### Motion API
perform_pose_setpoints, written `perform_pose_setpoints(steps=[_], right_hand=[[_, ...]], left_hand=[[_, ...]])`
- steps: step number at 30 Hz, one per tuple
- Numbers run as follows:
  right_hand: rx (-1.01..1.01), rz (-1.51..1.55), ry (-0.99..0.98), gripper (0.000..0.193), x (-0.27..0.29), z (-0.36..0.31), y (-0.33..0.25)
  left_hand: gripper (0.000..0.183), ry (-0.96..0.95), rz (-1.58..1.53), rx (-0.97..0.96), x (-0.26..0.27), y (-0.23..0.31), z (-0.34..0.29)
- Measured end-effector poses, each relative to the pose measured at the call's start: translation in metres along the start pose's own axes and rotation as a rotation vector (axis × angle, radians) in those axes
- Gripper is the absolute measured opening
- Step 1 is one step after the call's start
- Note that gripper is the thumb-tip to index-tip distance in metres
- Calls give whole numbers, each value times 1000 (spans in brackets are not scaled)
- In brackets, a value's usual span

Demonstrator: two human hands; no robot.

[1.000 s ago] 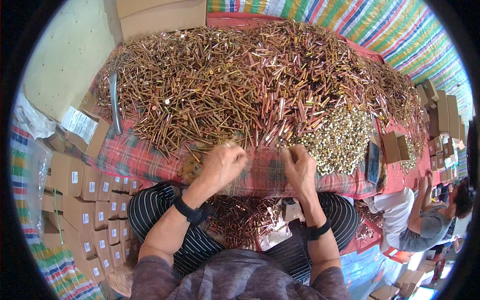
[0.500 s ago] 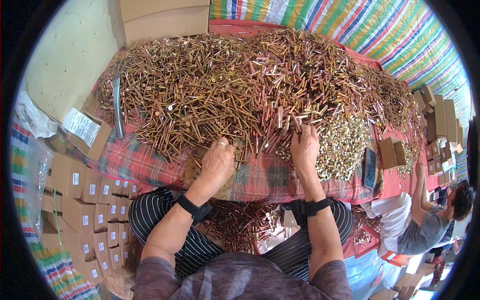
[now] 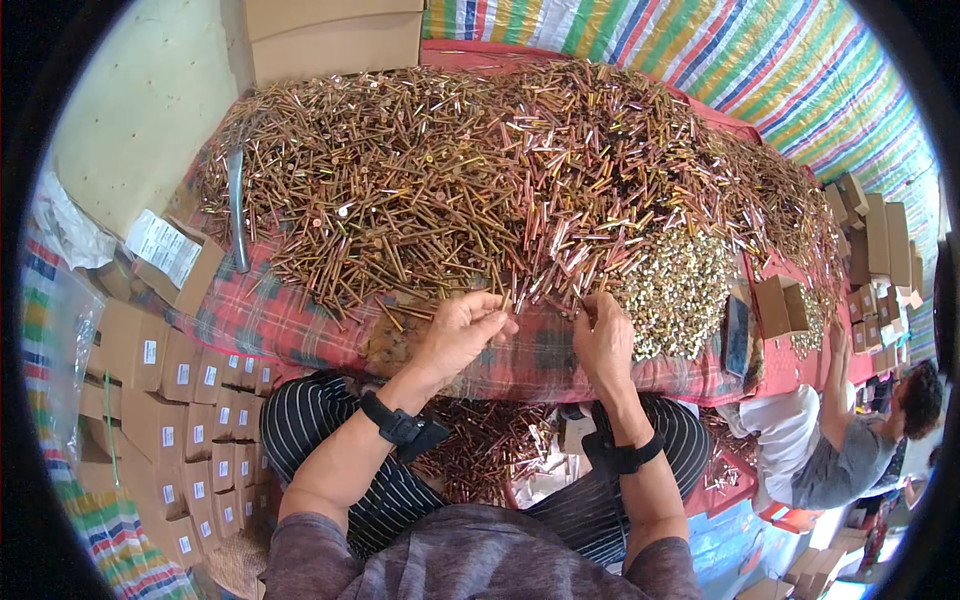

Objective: Sorting and inspecting small metal components by hand into various piles and boxes.

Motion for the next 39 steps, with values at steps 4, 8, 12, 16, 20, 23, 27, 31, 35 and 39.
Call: perform_pose_setpoints(steps=[4, 8, 12, 16, 20, 23, 27, 31, 35, 39], right_hand=[[-29, 23, -39, 9, 6, -3, -9], [-25, 236, -188, 13, -1, -8, -25], [32, 256, -221, 16, 0, -11, -40], [80, 296, -180, 16, 3, -10, -44], [36, 322, -167, 16, 7, -8, -43], [55, 331, -194, 17, 5, -8, -42], [201, 245, -188, 25, -1, -14, -50], [279, 165, -155, 31, 5, -16, -64], [88, 356, -108, 35, 2, -12, -53], [-374, 1079, -136, 37, -12, -16, -34]], left_hand=[[20, -3, -268, 184, -4, -14, 0], [23, -9, -272, 193, -3, -17, -1], [27, -24, -153, 110, -5, -10, -1], [28, -27, -106, 83, -5, -3, -2], [28, -30, -157, 85, -5, -1, -3], [28, -70, -127, 47, -7, 0, -3], [29, -74, -98, 65, -7, 4, -4], [30, -53, -213, 128, -8, -1, -5], [30, 1, -305, 187, -4, -13, -6], [26, -34, -295, 212, -16, -18, -10]])
Point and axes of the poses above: each hand's wrist, its own z-axis towards the middle knuckle, its own x-axis out of the back of the hand, y = z × x, the point moved 8 cm from there along z, towards the middle knuckle, and after that the axes turned 9 degrees about -z, right-handed, at the moved point
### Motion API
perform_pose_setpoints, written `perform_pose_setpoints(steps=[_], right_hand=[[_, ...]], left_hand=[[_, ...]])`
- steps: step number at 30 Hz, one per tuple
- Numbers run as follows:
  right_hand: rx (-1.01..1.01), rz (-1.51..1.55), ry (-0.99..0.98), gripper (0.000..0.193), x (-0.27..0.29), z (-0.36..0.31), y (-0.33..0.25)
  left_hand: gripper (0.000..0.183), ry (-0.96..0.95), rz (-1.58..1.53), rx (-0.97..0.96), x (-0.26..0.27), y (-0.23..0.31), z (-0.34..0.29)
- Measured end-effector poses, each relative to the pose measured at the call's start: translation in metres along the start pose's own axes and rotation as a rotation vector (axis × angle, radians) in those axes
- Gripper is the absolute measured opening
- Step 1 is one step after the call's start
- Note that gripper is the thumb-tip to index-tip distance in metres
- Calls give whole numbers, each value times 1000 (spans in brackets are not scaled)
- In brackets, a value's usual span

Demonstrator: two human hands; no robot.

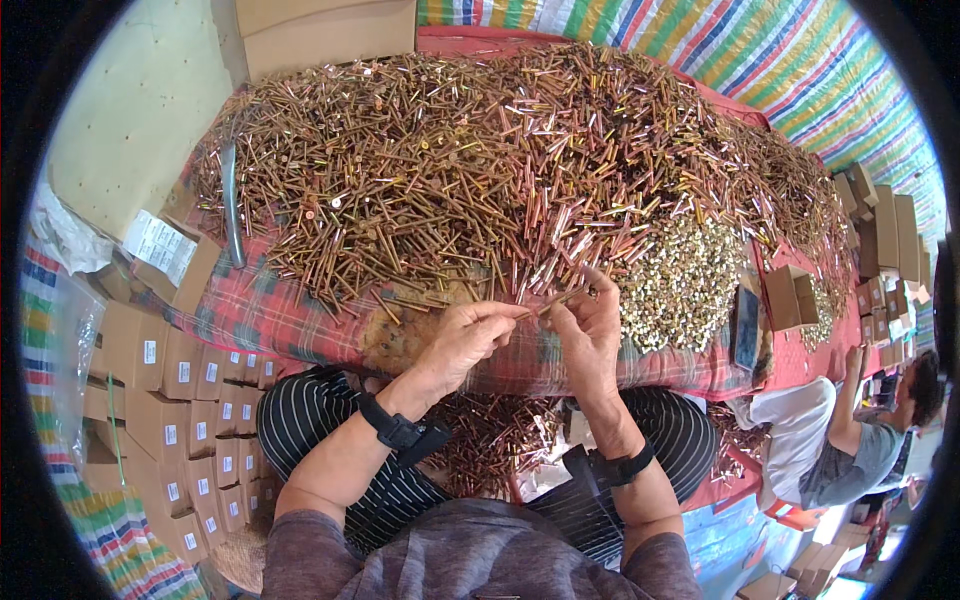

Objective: Sorting and inspecting small metal components by hand into various piles and boxes.

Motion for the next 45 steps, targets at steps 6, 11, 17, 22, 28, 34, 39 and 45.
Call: perform_pose_setpoints(steps=[6, 11, 17, 22, 28, 34, 39, 45], right_hand=[[-37, 58, -19, 32, -4, -4, 21], [-77, 120, -22, 26, -7, -10, 26], [92, -495, -48, 12, -3, -14, 12], [325, -1046, 96, 10, 29, 12, 13], [450, -1431, 109, 5, 10, 12, 28], [523, -1432, 146, 5, 6, 12, 12], [206, -852, -26, 12, 7, 7, 13], [-147, -86, -174, 14, 1, 4, 34]], left_hand=[[25, -11, 113, -49, -2, 1, 0], [23, -47, 136, -119, -3, -2, 2], [17, -2, 38, -90, 0, -7, 1], [14, 52, -161, 31, 12, -14, 4], [13, 72, -172, 36, 10, -14, 3], [12, 65, -130, 26, 13, -11, 2], [13, 55, -97, 2, 11, -6, -1], [14, 32, -100, 32, 9, -8, 1]])
Point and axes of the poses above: each hand's wrist, its own z-axis towards the middle knuckle, its own x-axis out of the back of the hand, y = z × x, the point moved 8 cm from there along z, towards the middle knuckle, and after that the axes turned 9 degrees about -z, right-handed, at the moved point
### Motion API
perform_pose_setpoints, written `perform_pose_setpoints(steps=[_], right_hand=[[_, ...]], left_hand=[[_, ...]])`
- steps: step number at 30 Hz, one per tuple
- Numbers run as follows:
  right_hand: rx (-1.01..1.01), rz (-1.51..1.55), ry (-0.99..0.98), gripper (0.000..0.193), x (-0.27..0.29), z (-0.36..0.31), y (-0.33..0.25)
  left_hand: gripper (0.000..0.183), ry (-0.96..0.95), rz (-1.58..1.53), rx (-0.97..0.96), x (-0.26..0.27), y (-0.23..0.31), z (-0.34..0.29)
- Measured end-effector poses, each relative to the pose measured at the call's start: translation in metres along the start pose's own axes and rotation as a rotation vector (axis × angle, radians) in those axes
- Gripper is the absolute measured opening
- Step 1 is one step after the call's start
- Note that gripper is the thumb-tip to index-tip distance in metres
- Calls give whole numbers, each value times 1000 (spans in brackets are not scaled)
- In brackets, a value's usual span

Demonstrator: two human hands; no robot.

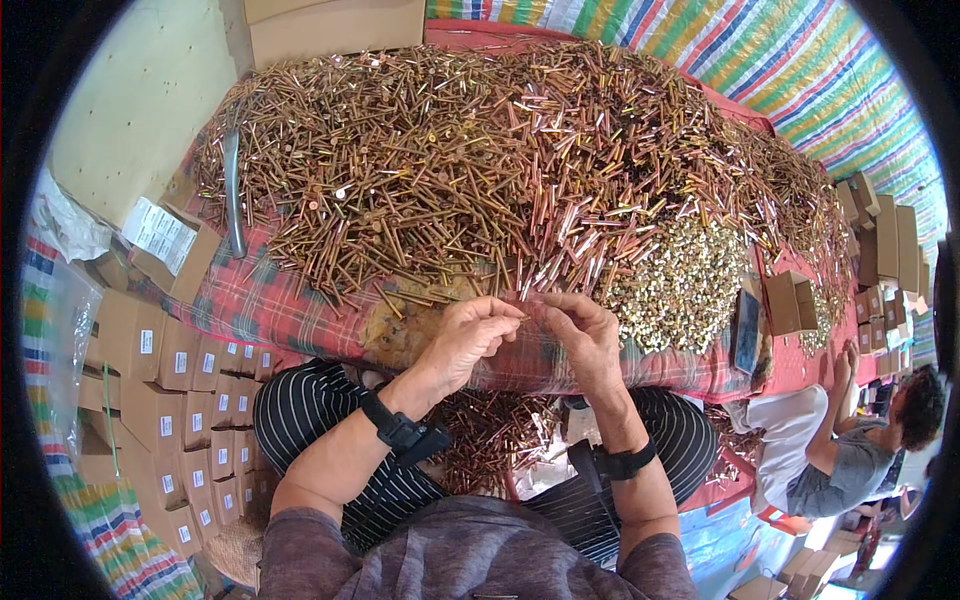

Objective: Sorting and inspecting small metal components by hand into various piles and boxes.

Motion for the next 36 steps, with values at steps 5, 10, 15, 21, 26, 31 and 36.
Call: perform_pose_setpoints(steps=[5, 10, 15, 21, 26, 31, 36], right_hand=[[16, 70, -58, 14, -12, -7, -5], [92, -2, -60, 11, -19, -11, -4], [110, -66, -76, 9, -19, -12, -4], [318, -381, 4, 9, -21, -21, -35], [181, -647, -63, 22, -20, -18, -23], [299, -385, 32, 32, -23, -18, -34], [-136, -251, -108, 38, -22, -16, -3]], left_hand=[[11, -13, -54, 20, 1, -2, 1], [7, 7, 2, -20, 1, 1, 1], [6, -14, 112, -86, 1, 8, 0], [7, -82, 318, -229, -3, 23, -2], [8, -110, 387, -178, -7, 20, -6], [10, -94, 308, -187, -9, 21, -5], [9, -111, 275, -156, -5, 12, -4]])
Point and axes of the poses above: each hand's wrist, its own z-axis towards the middle knuckle, its own x-axis out of the back of the hand, y = z × x, the point moved 8 cm from there along z, towards the middle knuckle, and after that the axes turned 9 degrees about -z, right-handed, at the moved point
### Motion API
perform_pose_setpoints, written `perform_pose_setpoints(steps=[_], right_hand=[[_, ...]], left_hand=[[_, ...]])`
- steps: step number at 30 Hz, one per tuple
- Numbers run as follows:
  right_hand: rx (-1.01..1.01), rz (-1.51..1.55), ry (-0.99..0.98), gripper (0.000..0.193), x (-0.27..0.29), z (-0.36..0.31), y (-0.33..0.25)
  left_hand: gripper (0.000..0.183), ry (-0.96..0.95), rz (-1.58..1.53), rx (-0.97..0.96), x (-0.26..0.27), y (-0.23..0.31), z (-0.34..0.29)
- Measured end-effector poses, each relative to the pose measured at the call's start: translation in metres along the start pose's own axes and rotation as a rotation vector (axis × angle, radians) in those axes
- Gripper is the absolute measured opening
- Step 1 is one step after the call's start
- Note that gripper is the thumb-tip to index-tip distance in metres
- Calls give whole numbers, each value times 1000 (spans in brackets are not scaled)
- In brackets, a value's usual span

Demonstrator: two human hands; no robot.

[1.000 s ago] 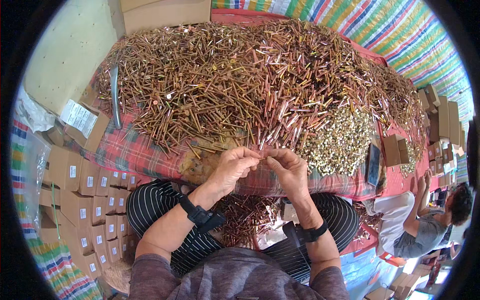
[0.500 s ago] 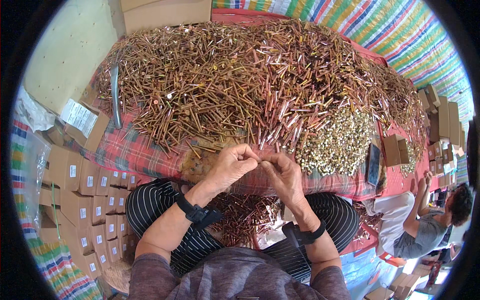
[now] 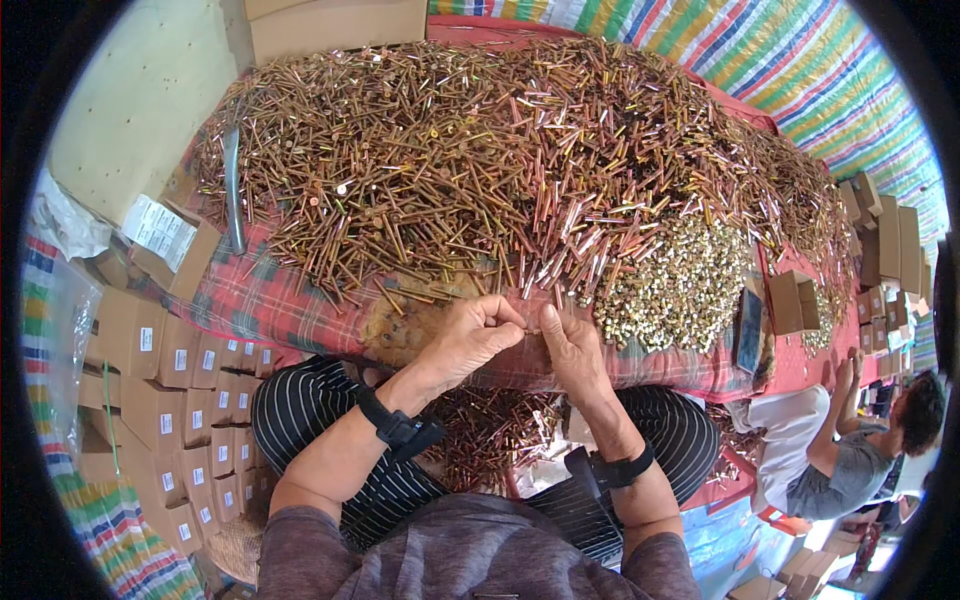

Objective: Sorting and inspecting small metal components by hand into various piles and boxes.

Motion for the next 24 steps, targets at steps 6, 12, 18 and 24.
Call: perform_pose_setpoints(steps=[6, 12, 18, 24], right_hand=[[33, -327, 39, 18, 4, 5, 4], [291, -344, 84, 38, 9, 1, -14], [271, -663, 347, 29, 39, 3, -20], [448, -816, 429, 18, 26, 18, -2]], left_hand=[[8, -5, 4, 29, 0, -6, 1], [9, -66, 72, 33, -5, -9, 0], [12, -49, 842, -207, 6, 32, -5], [13, 255, 1184, -342, 47, 38, -5]])
Point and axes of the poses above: each hand's wrist, its own z-axis towards the middle knuckle, its own x-axis out of the back of the hand, y = z × x, the point moved 8 cm from there along z, towards the middle knuckle, and after that the axes turned 9 degrees about -z, right-handed, at the moved point
